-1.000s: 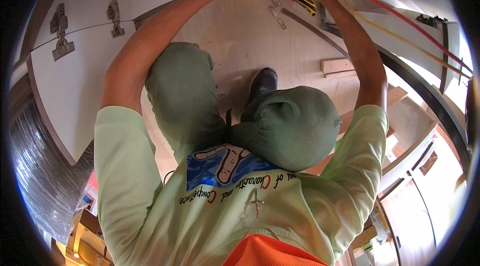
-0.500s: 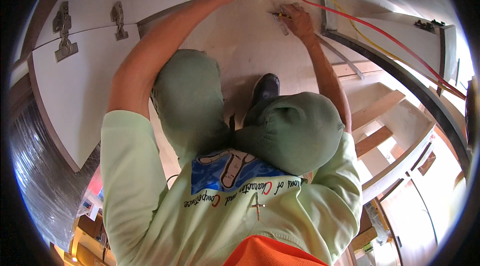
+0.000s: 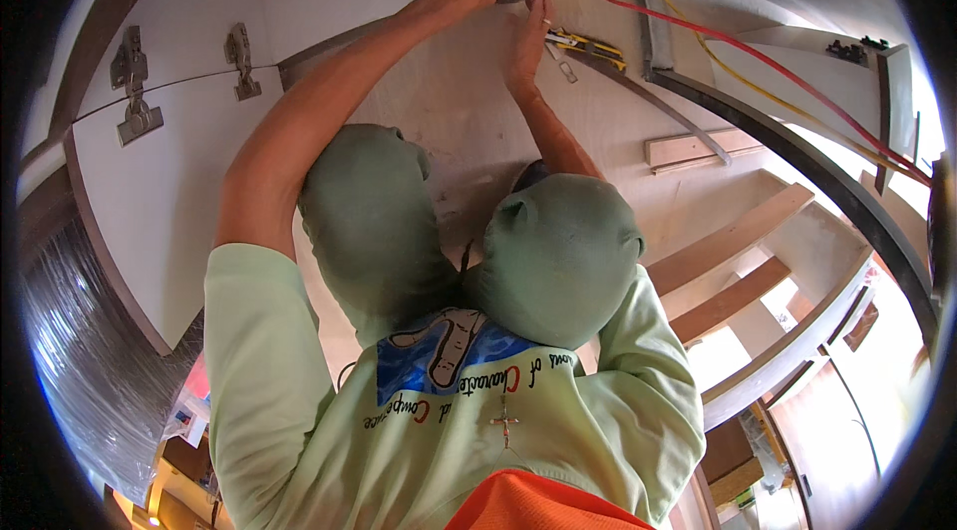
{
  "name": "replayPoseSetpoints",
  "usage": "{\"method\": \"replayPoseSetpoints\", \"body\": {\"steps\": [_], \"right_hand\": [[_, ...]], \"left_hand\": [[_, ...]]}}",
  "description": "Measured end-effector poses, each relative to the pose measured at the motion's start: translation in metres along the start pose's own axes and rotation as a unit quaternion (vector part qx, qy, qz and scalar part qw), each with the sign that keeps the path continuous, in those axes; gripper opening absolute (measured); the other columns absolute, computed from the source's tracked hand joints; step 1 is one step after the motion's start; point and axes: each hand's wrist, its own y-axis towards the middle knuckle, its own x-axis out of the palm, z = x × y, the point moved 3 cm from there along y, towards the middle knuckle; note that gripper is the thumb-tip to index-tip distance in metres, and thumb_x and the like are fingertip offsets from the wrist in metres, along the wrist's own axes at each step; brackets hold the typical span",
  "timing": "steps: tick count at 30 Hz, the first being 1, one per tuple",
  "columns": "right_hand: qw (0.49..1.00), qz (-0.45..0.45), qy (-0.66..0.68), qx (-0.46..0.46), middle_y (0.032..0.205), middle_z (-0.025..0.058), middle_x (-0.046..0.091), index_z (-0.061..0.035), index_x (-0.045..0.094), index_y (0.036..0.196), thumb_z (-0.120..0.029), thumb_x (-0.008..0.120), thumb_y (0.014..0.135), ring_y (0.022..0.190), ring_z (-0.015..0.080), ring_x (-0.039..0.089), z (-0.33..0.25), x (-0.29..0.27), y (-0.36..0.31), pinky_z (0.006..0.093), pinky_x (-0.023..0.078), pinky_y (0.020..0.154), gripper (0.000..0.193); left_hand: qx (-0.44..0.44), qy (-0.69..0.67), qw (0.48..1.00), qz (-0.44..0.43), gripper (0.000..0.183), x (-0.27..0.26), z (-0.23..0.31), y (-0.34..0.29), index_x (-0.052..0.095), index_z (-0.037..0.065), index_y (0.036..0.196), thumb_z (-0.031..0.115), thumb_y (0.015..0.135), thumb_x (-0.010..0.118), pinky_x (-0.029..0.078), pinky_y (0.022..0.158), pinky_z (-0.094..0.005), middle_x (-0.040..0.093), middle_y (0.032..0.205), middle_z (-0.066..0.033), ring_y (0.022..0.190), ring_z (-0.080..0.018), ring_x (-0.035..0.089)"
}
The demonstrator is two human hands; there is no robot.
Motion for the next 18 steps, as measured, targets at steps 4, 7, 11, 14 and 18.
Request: {"method": "replayPoseSetpoints", "body": {"steps": [4,7,11,14,18], "right_hand": [[0.996,0.039,-0.04,-0.067,0.13,0.0186,0.046,-0.0001,0.041,0.135,0.002,0.055,0.086,0.113,0.0306,0.055,0.002,-0.005,0.003,0.038,0.043,0.098,0.052],[0.994,0.047,-0.044,-0.085,0.121,0.0179,0.05,-0.0006,0.046,0.125,0.002,0.056,0.084,0.106,0.0295,0.058,0.008,-0.01,0.01,0.0385,0.045,0.092,0.042],[0.994,0.04,-0.052,-0.089,0.109,0.016,0.052,-0.0011,0.05,0.114,0.0,0.06,0.083,0.098,0.0282,0.059,0.014,-0.013,0.024,0.0379,0.048,0.086,0.033],[0.996,0.024,-0.03,-0.084,0.105,0.0142,0.052,-0.0018,0.053,0.106,-0.002,0.064,0.082,0.094,0.0266,0.058,0.021,-0.013,0.031,0.0367,0.049,0.081,0.026],[0.997,0.042,-0.029,-0.064,0.101,0.0126,0.054,-0.0032,0.055,0.1,-0.005,0.066,0.083,0.089,0.0264,0.057,0.031,-0.01,0.035,0.0363,0.049,0.078,0.02]], "left_hand": [[0.004,0.001,1.0,0.005,0.033,0.001,-0.002,-0.001,0.065,0.007,0.113,0.033,0.093,0.061,0.054,0.081,-0.0462,0.071,0.094,-0.0157,0.089,-0.0326,0.069],[0.008,0.006,1.0,0.01,0.033,0.001,-0.002,-0.001,0.064,0.007,0.113,0.033,0.093,0.061,0.054,0.081,-0.0458,0.071,0.094,-0.0156,0.089,-0.0325,0.069],[0.002,0.013,1.0,-0.009,0.034,0.0,-0.003,-0.001,0.064,0.007,0.115,0.032,0.093,0.06,0.054,0.081,-0.0452,0.071,0.095,-0.0155,0.089,-0.0322,0.069],[-0.006,0.001,1.0,-0.005,0.034,-0.001,-0.003,-0.003,0.064,0.009,0.117,0.034,0.094,0.059,0.055,0.081,-0.045,0.071,0.096,-0.0149,0.089,-0.0316,0.069],[0.01,0.01,1.0,0.005,0.036,-0.002,-0.002,-0.003,0.064,0.01,0.118,0.036,0.095,0.058,0.056,0.081,-0.0446,0.071,0.097,-0.0144,0.089,-0.0308,0.069]]}}
